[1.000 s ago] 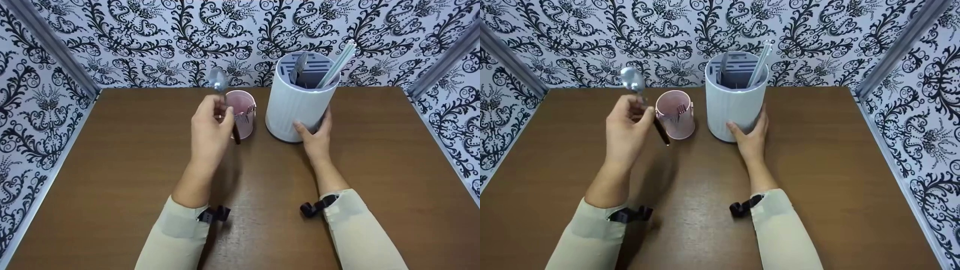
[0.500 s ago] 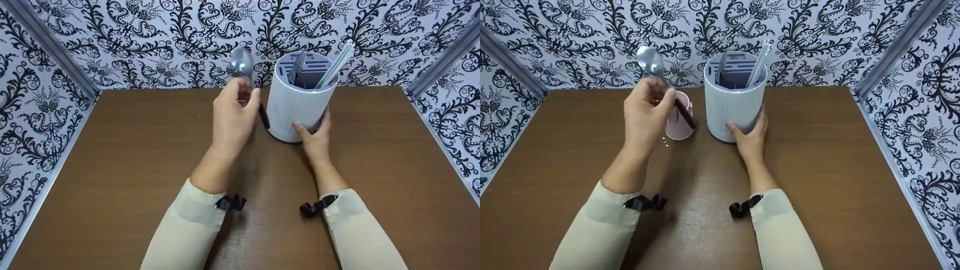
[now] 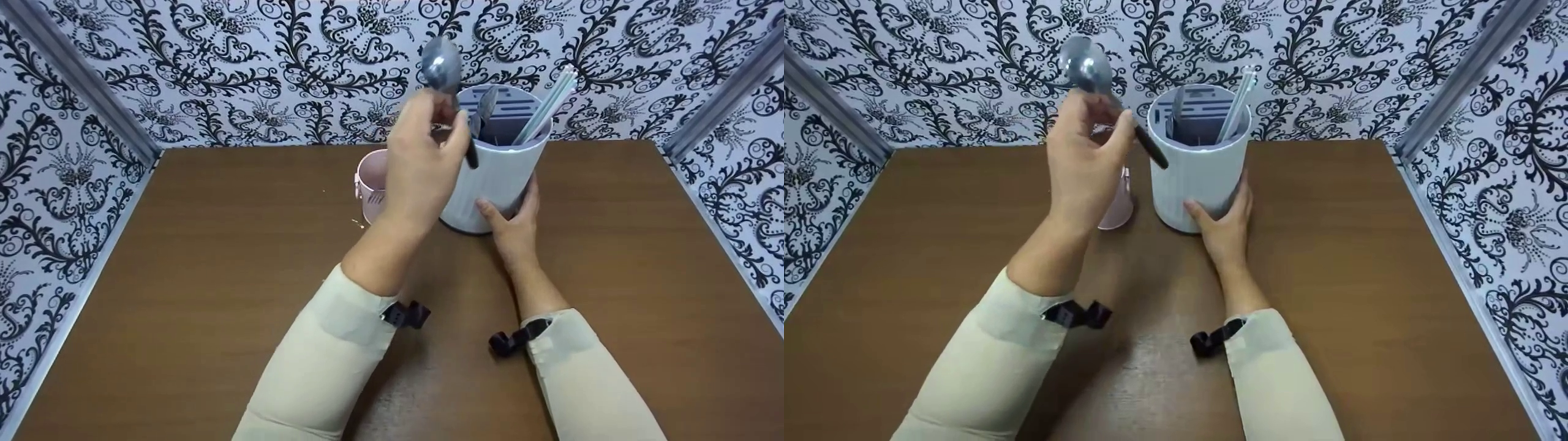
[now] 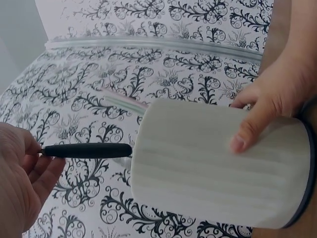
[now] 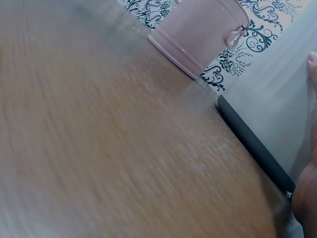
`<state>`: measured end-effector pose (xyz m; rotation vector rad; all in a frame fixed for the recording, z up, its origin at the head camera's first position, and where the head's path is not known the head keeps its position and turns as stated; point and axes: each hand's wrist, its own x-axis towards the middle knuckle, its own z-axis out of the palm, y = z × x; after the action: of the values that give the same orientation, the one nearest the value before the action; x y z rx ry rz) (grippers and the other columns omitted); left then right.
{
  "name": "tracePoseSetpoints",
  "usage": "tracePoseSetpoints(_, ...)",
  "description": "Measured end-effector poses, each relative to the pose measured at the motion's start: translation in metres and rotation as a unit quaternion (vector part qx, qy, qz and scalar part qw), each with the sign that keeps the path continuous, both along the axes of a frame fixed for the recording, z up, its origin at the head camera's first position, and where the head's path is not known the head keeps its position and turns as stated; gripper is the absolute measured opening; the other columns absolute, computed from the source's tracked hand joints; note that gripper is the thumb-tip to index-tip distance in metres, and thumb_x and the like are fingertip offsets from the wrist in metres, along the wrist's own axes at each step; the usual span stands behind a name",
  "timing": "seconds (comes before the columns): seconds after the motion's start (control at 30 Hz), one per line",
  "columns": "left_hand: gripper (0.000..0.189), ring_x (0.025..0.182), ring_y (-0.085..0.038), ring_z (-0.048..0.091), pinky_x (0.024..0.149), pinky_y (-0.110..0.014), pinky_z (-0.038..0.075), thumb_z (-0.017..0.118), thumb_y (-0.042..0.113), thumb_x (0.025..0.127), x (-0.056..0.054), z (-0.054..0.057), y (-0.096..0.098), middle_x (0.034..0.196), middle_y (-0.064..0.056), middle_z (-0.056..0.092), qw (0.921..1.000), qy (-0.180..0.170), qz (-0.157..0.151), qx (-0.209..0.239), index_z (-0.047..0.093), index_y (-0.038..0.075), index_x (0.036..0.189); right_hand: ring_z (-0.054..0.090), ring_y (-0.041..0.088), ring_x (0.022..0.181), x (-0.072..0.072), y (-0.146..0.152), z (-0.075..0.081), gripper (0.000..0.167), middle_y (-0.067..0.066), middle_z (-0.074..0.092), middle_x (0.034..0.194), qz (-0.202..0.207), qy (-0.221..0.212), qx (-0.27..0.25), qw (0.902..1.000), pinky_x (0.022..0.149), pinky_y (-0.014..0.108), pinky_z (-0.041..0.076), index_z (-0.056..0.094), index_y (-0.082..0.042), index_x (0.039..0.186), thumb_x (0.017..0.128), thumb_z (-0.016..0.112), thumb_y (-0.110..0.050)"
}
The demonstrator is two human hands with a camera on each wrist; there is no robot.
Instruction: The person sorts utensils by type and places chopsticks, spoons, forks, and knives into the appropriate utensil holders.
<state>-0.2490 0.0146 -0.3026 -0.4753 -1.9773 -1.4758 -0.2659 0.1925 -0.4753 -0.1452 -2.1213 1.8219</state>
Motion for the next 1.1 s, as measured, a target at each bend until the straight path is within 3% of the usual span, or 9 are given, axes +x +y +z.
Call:
tracePoseSetpoints(0.13,0.011,0.094,-0.018,0.065,0.087,-0.011,0.054,0.068,0.006,0.098,-0.004,0.003,0.009,0.098,-0.013,0.067,0.9999,0.012,-0.004,0.011,0.065,-0.002,0.104,0.014,0.023,0.159,0.004,-0.002,0.005,0.113,0.011,0.012,0.173,0.000,0.005,0.006,1.0000,0.131,0.039,0.011,0.008,-0.012,0.167,0.085,0.082,-0.031)
tracePoseSetpoints(0.37,0.015,0.097,-0.022,0.065,0.090,-0.012,0.055,0.068,0.008,0.099,-0.013,-0.006,0.021,0.102,-0.016,0.067,0.9992,0.014,-0.005,0.037,0.064,-0.004,0.108,0.016,0.026,0.158,0.003,-0.002,0.004,0.109,0.015,0.014,0.172,-0.002,0.012,0.019,0.9997,0.131,0.040,0.012,0.009,-0.008,0.167,0.085,0.079,-0.022)
tracePoseSetpoints(0.87,0.027,0.106,-0.022,0.068,0.095,-0.013,0.053,0.068,0.011,0.099,-0.033,-0.032,0.036,0.111,-0.015,0.068,0.9996,-0.029,0.002,0.000,0.064,-0.002,0.123,0.017,0.025,0.157,0.001,-0.001,0.003,0.109,0.014,0.014,0.172,0.002,0.013,0.021,0.9997,0.131,0.041,0.015,0.009,-0.010,0.167,0.086,0.079,-0.026)
tracePoseSetpoints(1.1,0.022,0.105,-0.018,0.068,0.096,-0.013,0.051,0.070,0.012,0.099,-0.038,-0.038,0.039,0.111,-0.012,0.070,0.9968,-0.054,0.023,-0.054,0.067,0.001,0.118,0.020,0.019,0.157,-0.019,0.012,-0.027,0.110,0.006,0.017,0.172,-0.005,0.031,0.032,0.9990,0.130,0.039,0.017,0.011,-0.019,0.168,0.085,0.082,-0.031)
